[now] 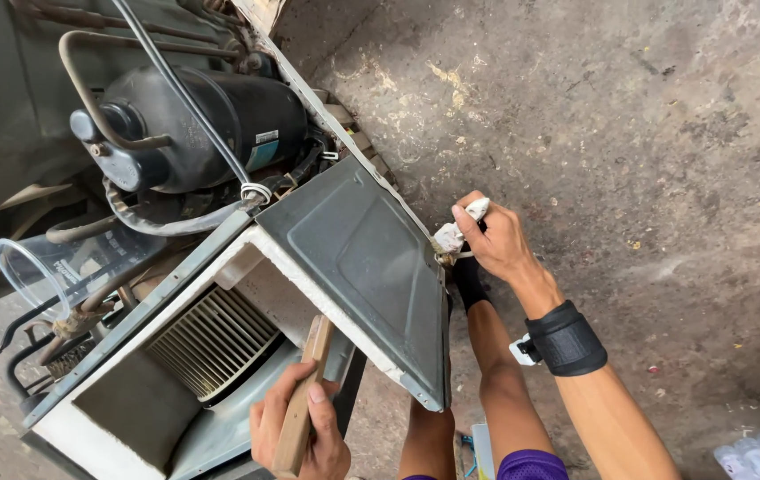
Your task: Cleaning and scraping dirt and debris from the internal components of a disassembled window air conditioner unit using a brush and a hand tool.
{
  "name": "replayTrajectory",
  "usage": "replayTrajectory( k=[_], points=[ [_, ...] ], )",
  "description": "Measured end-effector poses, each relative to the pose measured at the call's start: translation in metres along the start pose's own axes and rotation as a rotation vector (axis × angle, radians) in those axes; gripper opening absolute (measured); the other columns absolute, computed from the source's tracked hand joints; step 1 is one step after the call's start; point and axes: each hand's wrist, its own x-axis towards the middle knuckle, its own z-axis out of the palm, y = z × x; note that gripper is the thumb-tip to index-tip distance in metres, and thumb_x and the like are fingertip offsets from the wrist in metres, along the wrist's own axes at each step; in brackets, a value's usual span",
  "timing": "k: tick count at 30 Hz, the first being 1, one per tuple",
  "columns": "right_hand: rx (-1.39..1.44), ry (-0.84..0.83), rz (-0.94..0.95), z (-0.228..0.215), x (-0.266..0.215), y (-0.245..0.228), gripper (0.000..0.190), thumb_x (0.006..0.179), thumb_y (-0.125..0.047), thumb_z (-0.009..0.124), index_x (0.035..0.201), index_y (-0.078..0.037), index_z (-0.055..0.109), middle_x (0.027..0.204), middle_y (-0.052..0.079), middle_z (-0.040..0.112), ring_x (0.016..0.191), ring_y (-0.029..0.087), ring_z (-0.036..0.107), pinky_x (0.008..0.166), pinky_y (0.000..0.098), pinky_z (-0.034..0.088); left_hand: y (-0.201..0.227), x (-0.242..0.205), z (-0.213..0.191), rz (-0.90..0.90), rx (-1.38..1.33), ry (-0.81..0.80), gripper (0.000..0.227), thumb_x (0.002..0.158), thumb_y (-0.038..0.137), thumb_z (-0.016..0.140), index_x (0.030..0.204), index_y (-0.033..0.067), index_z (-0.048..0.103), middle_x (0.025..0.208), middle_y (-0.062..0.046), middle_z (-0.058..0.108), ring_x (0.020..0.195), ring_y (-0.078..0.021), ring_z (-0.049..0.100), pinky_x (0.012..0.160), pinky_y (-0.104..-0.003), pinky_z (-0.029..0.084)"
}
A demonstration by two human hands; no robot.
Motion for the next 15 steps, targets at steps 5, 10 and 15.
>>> replayTrajectory(
  k=[5,10,15],
  points=[
    [-0.022,-0.064,0.021,0.002,0.02,-0.009,0.032,0.106,-0.037,0.056,0.1,-0.007,0.064,0.071,0.012,0.067,0.065,0.022,0.068,0.061,0.0373,0.052,-0.002,0.002,0.0,-0.025,-0.009,-0.009,0.021,0.097,0.022,0.061,0.106,0.0056,0.072,0.069,0.0,0.075,0.068,-0.0112,0.064,0.078,-0.028,0.046],
    [-0.043,-0.147,0.044,0.009,0.042,-0.017,0.032,0.105,-0.039,0.057,0.104,-0.007,0.064,0.07,0.012,0.067,0.063,0.022,0.068,0.06,0.0369,0.051,-0.001,0.002,0.002,-0.105,-0.013,0.021,0.02,0.096,0.02,0.063,0.105,0.0047,0.072,0.07,-0.001,0.076,0.076,-0.0142,0.063,0.081,-0.028,0.047],
    [0.05,-0.036,-0.052,0.009,0.054,-0.035,0.033,0.106,-0.04,0.056,0.114,-0.009,0.064,0.085,0.009,0.073,0.074,0.022,0.07,0.064,0.035,0.054,-0.001,0.006,-0.001,-0.119,0.014,-0.016,0.02,0.096,0.02,0.064,0.105,0.004,0.072,0.072,-0.002,0.077,0.079,-0.0146,0.066,0.081,-0.029,0.048]
  ],
)
